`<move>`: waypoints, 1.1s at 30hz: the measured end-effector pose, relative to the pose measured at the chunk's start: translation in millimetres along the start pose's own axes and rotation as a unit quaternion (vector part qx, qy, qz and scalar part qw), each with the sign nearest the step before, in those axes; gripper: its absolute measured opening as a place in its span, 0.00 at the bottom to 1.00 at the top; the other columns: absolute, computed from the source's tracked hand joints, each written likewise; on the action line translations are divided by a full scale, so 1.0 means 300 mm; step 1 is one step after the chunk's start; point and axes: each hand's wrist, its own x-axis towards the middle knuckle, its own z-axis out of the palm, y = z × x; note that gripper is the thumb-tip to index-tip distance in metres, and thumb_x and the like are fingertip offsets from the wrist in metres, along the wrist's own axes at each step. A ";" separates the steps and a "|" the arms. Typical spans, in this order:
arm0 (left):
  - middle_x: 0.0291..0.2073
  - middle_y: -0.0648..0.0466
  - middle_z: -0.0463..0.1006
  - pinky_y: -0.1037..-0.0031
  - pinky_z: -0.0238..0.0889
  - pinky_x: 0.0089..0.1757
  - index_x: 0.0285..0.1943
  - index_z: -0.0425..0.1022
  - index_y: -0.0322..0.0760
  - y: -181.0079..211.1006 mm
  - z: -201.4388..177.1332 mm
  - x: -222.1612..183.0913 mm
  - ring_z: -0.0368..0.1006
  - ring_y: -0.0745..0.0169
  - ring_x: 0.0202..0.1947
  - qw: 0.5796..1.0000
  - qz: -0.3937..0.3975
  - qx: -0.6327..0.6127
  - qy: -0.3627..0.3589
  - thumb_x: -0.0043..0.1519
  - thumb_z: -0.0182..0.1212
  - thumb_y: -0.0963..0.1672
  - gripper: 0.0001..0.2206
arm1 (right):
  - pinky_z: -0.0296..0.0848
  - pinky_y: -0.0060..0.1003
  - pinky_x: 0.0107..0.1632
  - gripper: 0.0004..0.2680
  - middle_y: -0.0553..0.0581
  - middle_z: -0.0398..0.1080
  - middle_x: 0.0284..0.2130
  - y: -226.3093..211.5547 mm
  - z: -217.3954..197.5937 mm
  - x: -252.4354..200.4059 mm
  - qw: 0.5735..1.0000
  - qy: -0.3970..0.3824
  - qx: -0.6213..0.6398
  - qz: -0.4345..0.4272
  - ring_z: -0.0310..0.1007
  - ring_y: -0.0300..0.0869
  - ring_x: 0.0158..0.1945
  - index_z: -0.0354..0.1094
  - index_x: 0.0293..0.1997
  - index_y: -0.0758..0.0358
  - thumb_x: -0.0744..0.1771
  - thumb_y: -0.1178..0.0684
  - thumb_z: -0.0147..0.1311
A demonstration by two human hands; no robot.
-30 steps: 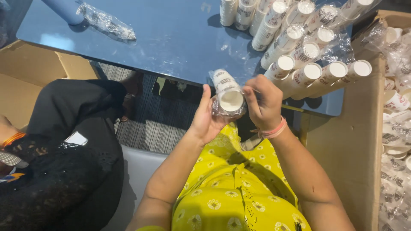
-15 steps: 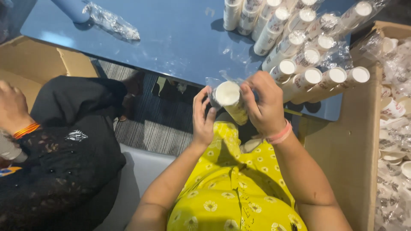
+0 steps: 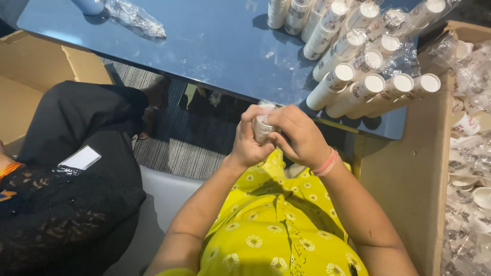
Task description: Counting and packing stacks of small paper cups into plastic sleeves.
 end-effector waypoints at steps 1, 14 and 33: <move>0.52 0.50 0.70 0.71 0.67 0.53 0.66 0.55 0.35 0.010 -0.010 0.006 0.69 0.63 0.50 0.998 -0.019 0.054 -0.034 0.61 0.70 0.46 0.30 | 0.68 0.47 0.47 0.07 0.63 0.67 0.40 0.052 0.015 -0.059 0.998 -0.049 -0.021 0.025 0.67 0.57 0.42 0.66 0.43 0.69 0.69 0.54 0.56; 0.42 0.50 0.81 0.70 0.78 0.38 0.56 0.72 0.36 -0.092 -0.040 0.125 0.82 0.64 0.37 0.732 -0.564 -0.382 0.030 0.64 0.50 0.55 0.23 | 0.77 0.30 0.54 0.17 0.55 0.68 0.51 0.207 0.135 -0.164 0.695 0.173 0.542 0.439 0.75 0.36 0.50 0.56 0.65 0.59 0.67 0.59 0.50; 0.32 0.48 0.74 0.77 0.70 0.30 0.68 0.53 0.36 -0.263 -0.021 0.016 0.75 0.66 0.27 0.954 -0.297 0.025 0.040 0.71 0.55 0.43 0.19 | 0.75 0.41 0.50 0.26 0.66 0.64 0.55 0.478 0.268 -0.111 0.920 0.102 -0.019 0.379 0.76 0.47 0.40 0.54 0.68 0.66 0.63 0.60 0.62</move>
